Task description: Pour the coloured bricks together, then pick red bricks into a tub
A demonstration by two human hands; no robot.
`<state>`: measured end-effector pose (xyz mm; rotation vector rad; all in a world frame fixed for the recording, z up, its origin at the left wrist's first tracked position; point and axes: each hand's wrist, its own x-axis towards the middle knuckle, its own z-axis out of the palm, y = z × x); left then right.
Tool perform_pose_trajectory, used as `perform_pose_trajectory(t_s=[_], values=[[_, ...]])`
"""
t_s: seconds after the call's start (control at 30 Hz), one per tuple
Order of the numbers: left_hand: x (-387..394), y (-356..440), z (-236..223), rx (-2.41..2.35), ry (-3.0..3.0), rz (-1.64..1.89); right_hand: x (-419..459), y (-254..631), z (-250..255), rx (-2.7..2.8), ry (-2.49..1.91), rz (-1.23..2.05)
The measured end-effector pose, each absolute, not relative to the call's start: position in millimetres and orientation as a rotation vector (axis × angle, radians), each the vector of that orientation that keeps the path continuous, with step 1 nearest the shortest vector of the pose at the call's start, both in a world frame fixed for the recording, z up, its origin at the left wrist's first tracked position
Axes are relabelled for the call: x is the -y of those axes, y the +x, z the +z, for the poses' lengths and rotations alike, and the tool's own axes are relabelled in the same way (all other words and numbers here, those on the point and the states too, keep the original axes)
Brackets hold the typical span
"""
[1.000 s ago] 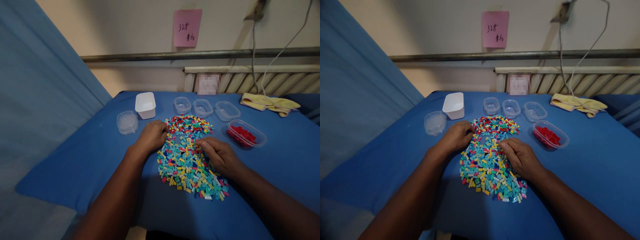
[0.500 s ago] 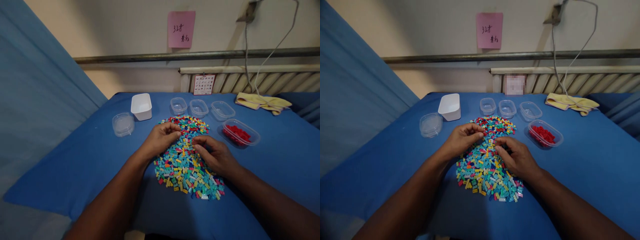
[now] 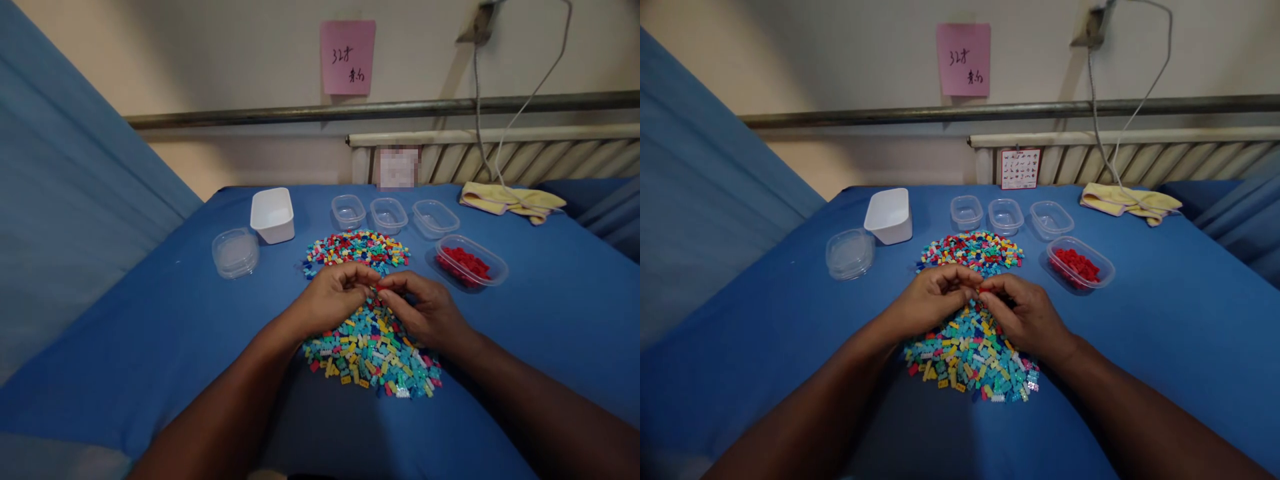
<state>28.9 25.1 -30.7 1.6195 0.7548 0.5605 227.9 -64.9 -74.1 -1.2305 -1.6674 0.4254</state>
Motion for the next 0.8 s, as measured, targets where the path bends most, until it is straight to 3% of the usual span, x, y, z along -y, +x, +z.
perform_pose_trajectory(t_s=[0.27,0.5,0.8], values=[[-68.2,-1.9,-29.8,-1.246,1.91,0.967,71.0,235.5,-61.7,1.679,-1.289,0.383],[-72.4,-12.9,-33.6,-1.529,2.466,0.389,68.5,247.6,-57.7,1.756,-1.303,0.171],[-67.3,-10.1,-34.7,-1.48,2.636,0.293,67.8,304.7,-27.0,1.561,-1.582,-0.363]])
